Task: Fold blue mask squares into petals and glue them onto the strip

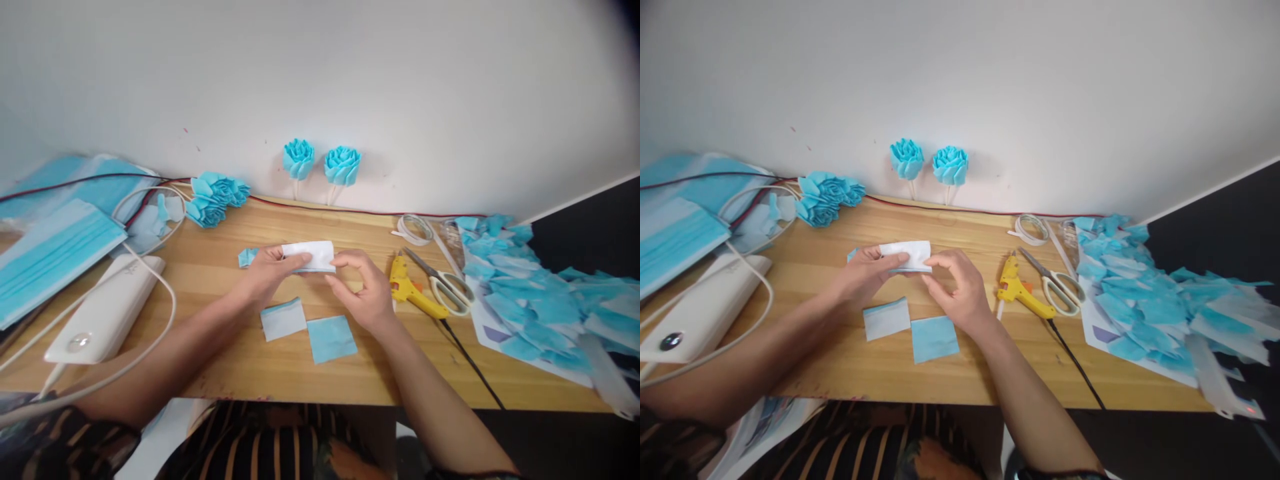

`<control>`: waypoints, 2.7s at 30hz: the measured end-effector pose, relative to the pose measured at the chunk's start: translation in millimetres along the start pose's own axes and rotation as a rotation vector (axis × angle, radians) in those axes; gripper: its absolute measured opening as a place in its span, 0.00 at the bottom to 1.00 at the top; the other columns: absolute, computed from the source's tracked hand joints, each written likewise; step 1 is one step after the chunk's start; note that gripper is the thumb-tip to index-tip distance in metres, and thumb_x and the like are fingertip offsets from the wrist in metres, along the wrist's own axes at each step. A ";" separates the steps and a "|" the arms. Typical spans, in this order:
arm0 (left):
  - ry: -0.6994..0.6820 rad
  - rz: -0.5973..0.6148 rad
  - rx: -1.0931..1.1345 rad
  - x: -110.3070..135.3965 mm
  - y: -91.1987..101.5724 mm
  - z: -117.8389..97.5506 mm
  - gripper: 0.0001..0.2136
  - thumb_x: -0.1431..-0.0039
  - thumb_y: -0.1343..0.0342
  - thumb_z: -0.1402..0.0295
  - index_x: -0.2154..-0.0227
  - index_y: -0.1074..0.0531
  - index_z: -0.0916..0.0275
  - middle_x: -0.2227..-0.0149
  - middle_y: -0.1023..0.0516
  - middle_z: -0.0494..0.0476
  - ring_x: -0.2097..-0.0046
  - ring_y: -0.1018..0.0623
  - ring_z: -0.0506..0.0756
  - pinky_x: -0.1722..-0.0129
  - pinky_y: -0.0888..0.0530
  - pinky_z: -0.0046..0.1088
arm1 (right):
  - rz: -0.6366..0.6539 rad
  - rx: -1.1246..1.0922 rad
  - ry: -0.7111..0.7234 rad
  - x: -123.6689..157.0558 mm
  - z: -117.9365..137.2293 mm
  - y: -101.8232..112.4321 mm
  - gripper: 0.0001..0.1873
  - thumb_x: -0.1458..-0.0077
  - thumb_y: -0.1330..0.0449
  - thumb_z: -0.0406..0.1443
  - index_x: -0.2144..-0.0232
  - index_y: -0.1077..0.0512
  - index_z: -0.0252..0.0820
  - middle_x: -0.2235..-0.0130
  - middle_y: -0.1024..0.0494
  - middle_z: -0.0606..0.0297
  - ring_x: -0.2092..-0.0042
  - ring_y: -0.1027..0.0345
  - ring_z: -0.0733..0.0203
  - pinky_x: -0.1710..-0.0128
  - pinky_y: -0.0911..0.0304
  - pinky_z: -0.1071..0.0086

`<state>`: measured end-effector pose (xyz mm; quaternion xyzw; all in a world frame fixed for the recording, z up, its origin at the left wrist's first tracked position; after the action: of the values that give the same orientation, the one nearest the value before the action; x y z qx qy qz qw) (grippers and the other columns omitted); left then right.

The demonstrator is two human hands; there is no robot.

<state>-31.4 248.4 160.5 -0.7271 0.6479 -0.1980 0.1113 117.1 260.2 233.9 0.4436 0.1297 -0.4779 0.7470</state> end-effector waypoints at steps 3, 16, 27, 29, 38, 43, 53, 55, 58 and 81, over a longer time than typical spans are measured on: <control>-0.009 -0.009 -0.019 -1.1 2.2 0.7 0.11 0.52 0.31 0.64 0.69 0.19 0.66 0.67 0.17 0.59 0.66 0.22 0.53 0.65 0.28 0.30 | 0.027 0.024 0.015 -0.5 -0.1 -2.3 0.12 0.42 0.39 0.30 0.56 0.29 0.51 0.60 0.20 0.64 0.57 0.26 0.55 0.58 0.31 0.58; -0.016 -0.024 -0.069 -2.0 3.0 -1.5 0.11 0.53 0.31 0.63 0.70 0.18 0.66 0.70 0.17 0.59 0.68 0.23 0.53 0.68 0.27 0.28 | 0.063 0.008 0.014 -0.9 -3.9 -4.9 0.06 0.38 0.41 0.32 0.64 0.27 0.50 0.62 0.20 0.66 0.59 0.26 0.56 0.58 0.33 0.58; -0.052 0.001 -0.211 -0.9 -0.3 -5.0 0.09 0.50 0.34 0.63 0.74 0.19 0.65 0.72 0.18 0.57 0.70 0.23 0.53 0.69 0.27 0.28 | 0.015 -0.041 -0.123 1.4 -15.0 -0.3 0.04 0.39 0.41 0.33 0.63 0.27 0.49 0.62 0.20 0.66 0.58 0.26 0.57 0.56 0.31 0.61; -0.045 -0.007 -0.194 -1.4 1.2 -3.9 0.09 0.50 0.34 0.63 0.73 0.19 0.65 0.72 0.19 0.57 0.70 0.23 0.52 0.68 0.28 0.28 | 0.034 -0.046 -0.110 1.0 -13.2 -0.9 0.05 0.40 0.39 0.34 0.60 0.28 0.49 0.60 0.20 0.66 0.57 0.26 0.57 0.55 0.32 0.61; -0.034 -0.006 -0.144 -1.0 0.9 -4.6 0.10 0.52 0.32 0.62 0.73 0.19 0.65 0.73 0.19 0.56 0.71 0.24 0.52 0.68 0.27 0.28 | 0.054 -0.007 -0.046 -2.5 -9.6 -4.7 0.05 0.40 0.39 0.32 0.63 0.27 0.49 0.61 0.20 0.66 0.56 0.27 0.56 0.54 0.33 0.59; -0.040 0.000 -0.196 -0.7 0.1 -5.1 0.11 0.51 0.34 0.61 0.72 0.19 0.66 0.71 0.18 0.57 0.69 0.23 0.53 0.67 0.27 0.28 | 0.062 -0.032 -0.061 -1.7 -10.5 -5.1 0.05 0.40 0.39 0.31 0.64 0.27 0.48 0.60 0.20 0.66 0.56 0.27 0.58 0.54 0.33 0.61; -0.044 0.022 -0.247 -0.9 -1.9 -1.4 0.10 0.49 0.36 0.62 0.72 0.20 0.65 0.72 0.18 0.55 0.69 0.23 0.52 0.67 0.27 0.28 | 0.030 -0.047 -0.163 1.3 -19.3 -3.7 0.03 0.40 0.40 0.32 0.66 0.28 0.46 0.64 0.21 0.67 0.60 0.27 0.61 0.57 0.33 0.66; -0.042 0.021 -0.245 -1.0 -1.8 -0.3 0.10 0.48 0.36 0.62 0.70 0.20 0.65 0.71 0.18 0.55 0.69 0.23 0.52 0.66 0.27 0.28 | 0.023 -0.042 -0.181 1.5 -20.5 -3.1 0.04 0.40 0.40 0.31 0.66 0.28 0.46 0.64 0.21 0.68 0.61 0.27 0.62 0.58 0.33 0.66; -0.039 0.019 -0.248 -1.2 -1.7 0.9 0.10 0.48 0.36 0.62 0.69 0.19 0.65 0.72 0.18 0.55 0.69 0.23 0.52 0.66 0.27 0.28 | 0.021 -0.043 -0.205 2.3 -23.1 -3.3 0.03 0.41 0.39 0.31 0.66 0.28 0.45 0.64 0.21 0.68 0.61 0.27 0.62 0.58 0.33 0.67; -0.042 0.010 -0.235 -1.7 -0.2 -1.7 0.13 0.49 0.35 0.61 0.66 0.19 0.67 0.69 0.18 0.57 0.68 0.23 0.53 0.66 0.27 0.29 | 0.130 -0.075 -0.109 1.0 -16.8 -12.6 0.05 0.40 0.39 0.32 0.65 0.26 0.48 0.59 0.20 0.66 0.54 0.27 0.59 0.53 0.34 0.62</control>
<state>-32.2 250.2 161.9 -0.7358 0.6679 -0.1049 0.0400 111.1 270.8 216.9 0.3962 0.0777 -0.4466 0.7984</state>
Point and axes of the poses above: each hand's wrist, its own x-axis away from the middle knuckle, its own y-axis out of the back of the hand, z = x × y, the point moved 9 cm from there along -x, towards the middle knuckle
